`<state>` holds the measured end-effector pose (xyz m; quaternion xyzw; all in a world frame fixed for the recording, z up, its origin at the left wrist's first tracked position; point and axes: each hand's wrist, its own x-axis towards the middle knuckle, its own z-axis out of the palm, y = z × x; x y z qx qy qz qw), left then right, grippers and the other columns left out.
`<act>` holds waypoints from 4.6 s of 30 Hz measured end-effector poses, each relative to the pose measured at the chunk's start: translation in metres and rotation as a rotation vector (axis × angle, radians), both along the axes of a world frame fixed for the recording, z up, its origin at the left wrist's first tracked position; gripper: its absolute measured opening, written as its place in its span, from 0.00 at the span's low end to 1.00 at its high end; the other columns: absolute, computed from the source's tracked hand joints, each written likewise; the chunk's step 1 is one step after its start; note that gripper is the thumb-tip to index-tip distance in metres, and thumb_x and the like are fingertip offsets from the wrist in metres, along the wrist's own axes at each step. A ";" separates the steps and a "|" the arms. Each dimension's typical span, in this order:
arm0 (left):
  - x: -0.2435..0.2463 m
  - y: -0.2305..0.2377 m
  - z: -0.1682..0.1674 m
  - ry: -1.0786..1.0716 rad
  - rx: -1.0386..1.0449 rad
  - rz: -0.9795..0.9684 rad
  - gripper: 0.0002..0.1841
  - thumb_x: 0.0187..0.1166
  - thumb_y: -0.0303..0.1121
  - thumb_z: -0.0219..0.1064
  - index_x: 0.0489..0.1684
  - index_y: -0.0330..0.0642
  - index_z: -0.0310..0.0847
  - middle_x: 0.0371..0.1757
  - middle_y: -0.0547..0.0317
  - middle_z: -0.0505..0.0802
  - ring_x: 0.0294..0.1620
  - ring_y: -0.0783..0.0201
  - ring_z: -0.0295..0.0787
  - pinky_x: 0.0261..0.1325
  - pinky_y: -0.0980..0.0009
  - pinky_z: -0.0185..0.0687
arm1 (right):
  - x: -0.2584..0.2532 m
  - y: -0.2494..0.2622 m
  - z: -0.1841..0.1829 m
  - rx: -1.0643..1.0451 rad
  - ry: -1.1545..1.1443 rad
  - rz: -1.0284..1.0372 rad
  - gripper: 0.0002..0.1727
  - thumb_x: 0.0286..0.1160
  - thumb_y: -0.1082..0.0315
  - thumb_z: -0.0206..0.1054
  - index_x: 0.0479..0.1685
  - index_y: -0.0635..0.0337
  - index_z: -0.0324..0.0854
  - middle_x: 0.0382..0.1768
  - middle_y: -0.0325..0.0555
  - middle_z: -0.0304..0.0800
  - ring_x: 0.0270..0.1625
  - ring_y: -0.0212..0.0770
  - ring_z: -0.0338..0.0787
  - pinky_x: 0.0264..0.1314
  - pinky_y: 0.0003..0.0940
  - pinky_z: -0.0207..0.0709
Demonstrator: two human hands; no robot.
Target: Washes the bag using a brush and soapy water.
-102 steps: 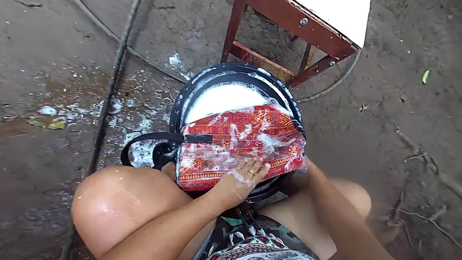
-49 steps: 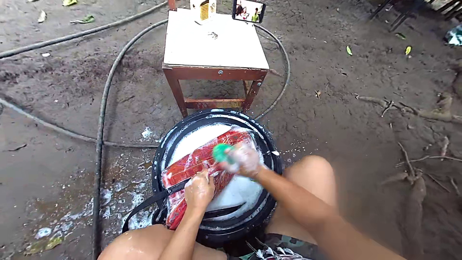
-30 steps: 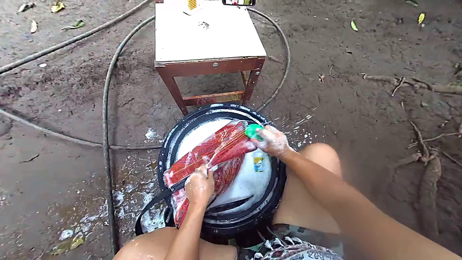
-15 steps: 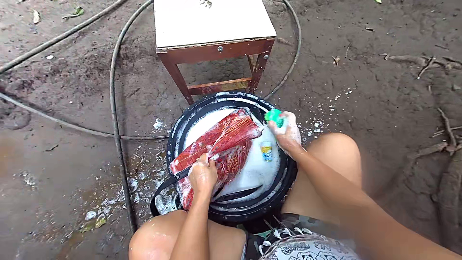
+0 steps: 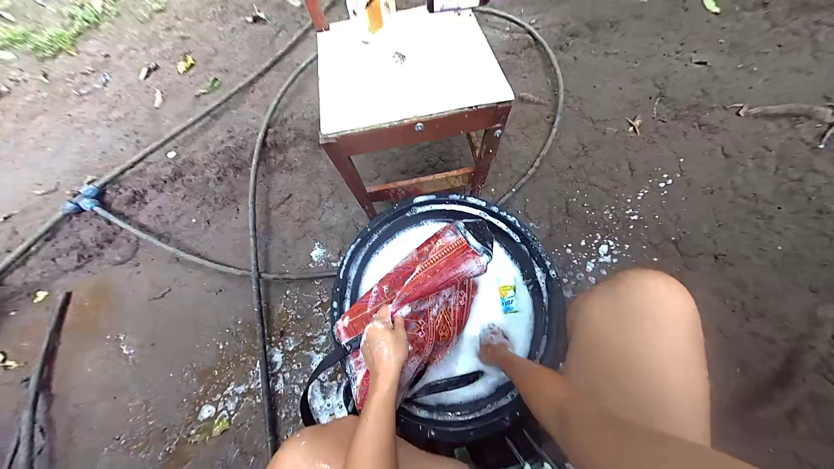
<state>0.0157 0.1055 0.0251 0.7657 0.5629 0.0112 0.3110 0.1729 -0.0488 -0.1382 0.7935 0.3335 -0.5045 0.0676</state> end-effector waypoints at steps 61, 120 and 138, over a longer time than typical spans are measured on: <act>0.023 -0.043 0.000 -0.216 0.168 -0.324 0.20 0.90 0.36 0.57 0.72 0.38 0.84 0.67 0.39 0.91 0.70 0.41 0.87 0.75 0.41 0.75 | 0.050 0.046 0.151 0.805 -0.395 -0.801 0.32 0.88 0.50 0.59 0.83 0.61 0.65 0.69 0.67 0.82 0.69 0.66 0.85 0.68 0.68 0.77; 0.015 -0.050 -0.009 -0.330 0.284 -0.347 0.17 0.83 0.27 0.61 0.66 0.33 0.87 0.61 0.37 0.93 0.65 0.37 0.90 0.69 0.38 0.79 | 0.025 0.050 0.164 0.820 -0.252 -0.791 0.33 0.86 0.49 0.61 0.81 0.64 0.68 0.67 0.61 0.86 0.69 0.57 0.87 0.72 0.59 0.79; 0.013 -0.051 -0.011 -0.348 0.271 -0.355 0.17 0.83 0.28 0.61 0.64 0.31 0.87 0.59 0.34 0.93 0.63 0.35 0.90 0.68 0.34 0.78 | 0.049 0.052 0.155 0.780 -0.241 -0.831 0.32 0.86 0.49 0.61 0.80 0.61 0.69 0.66 0.60 0.87 0.69 0.56 0.87 0.73 0.59 0.78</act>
